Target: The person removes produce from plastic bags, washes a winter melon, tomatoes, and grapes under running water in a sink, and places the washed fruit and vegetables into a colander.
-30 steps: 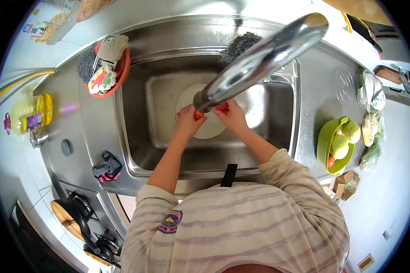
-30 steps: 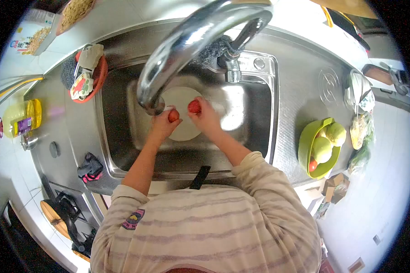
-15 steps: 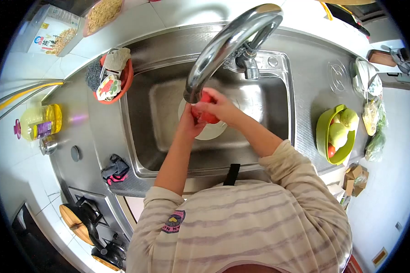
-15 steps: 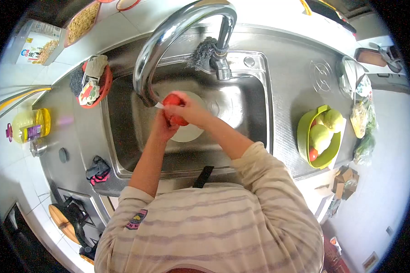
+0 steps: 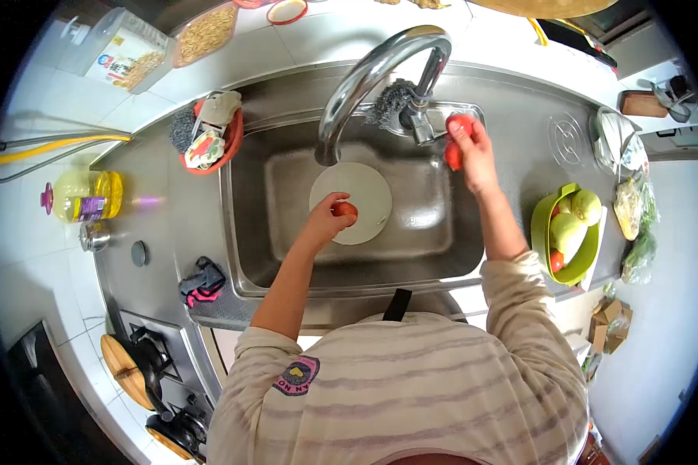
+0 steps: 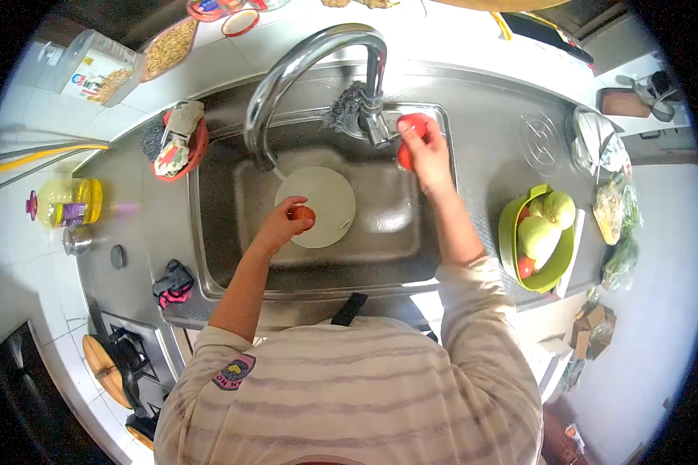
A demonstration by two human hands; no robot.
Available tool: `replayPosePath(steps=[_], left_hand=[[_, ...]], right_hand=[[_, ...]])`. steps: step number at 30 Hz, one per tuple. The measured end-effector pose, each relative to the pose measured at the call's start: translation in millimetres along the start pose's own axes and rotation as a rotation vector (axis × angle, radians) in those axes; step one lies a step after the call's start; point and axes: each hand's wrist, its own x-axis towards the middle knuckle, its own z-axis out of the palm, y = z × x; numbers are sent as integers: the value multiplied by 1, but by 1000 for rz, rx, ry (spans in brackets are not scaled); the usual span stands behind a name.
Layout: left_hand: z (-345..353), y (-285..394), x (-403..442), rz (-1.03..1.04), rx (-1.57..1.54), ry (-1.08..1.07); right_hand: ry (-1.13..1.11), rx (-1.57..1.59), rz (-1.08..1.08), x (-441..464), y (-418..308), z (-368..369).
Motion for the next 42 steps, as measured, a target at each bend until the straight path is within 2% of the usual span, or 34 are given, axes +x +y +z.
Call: replayPosePath(steps=[2,3,5,6,8,9,10,11,12,14,15,17,18,20,23,27,28,29,30,31,35,36,38,40,42], left_hand=[[-4,13,-6,63,50,-23],[-5,20,-12,116,98,-63],[-5,59,-34,108,-8,-128],[0,77,-41,91,-118,-194],[0,84,-52,123,-493,-297],[5,81,-49,68,-505,-259],[7,77,-44,12,-512,-219],[5,40,-19,-15,82,-147],[11,-4,8,-8,674,-42],[19,-39,11,244,965,17],[29,-27,15,264,979,-2],[54,4,-6,150,299,-60],[72,36,-16,142,205,-67],[104,81,-17,206,-95,-264],[167,154,-31,274,-166,-407],[264,215,-41,507,-4,-648],[290,220,-38,666,54,-651],[313,224,-36,718,120,-645],[333,231,-43,852,254,-582],[351,238,-50,983,384,-510],[400,231,-46,1326,699,-451],[407,232,-48,1338,702,-464],[417,231,-53,1324,958,-423],[428,221,-49,1362,975,-384],[434,216,-48,1388,993,-320]], right_hand=[[-47,127,142,7,-20,0],[-44,128,140,4,-22,1],[-107,-394,-68,-8,-31,-4],[-53,-416,-65,-22,-37,-3],[-61,-448,-395,-65,-41,27],[-23,-395,-427,-84,-37,37],[-123,-564,-394,-82,-5,39],[-341,-877,25,-79,17,39],[-616,-657,426,-74,56,29],[-461,-897,-15,-103,88,18],[-432,-893,-10,-102,80,8],[-269,-693,21,-123,50,-5],[-189,-624,18,-128,30,-19],[0,-465,-84,-133,-12,-53],[318,-232,-344,-149,-43,-108],[640,-336,-427,-176,-67,-183],[709,-359,-402,-181,-68,-199],[778,-378,-377,-185,-66,-214],[849,-537,-395,-185,-56,-231],[866,-490,-355,-189,-54,-241],[880,-478,-208,-189,-16,-275],[836,-402,-144,-193,-15,-277],[792,-421,-178,-195,-14,-283],[792,-387,-204,-200,-25,-287],[697,-571,-299,-200,-31,-298]])
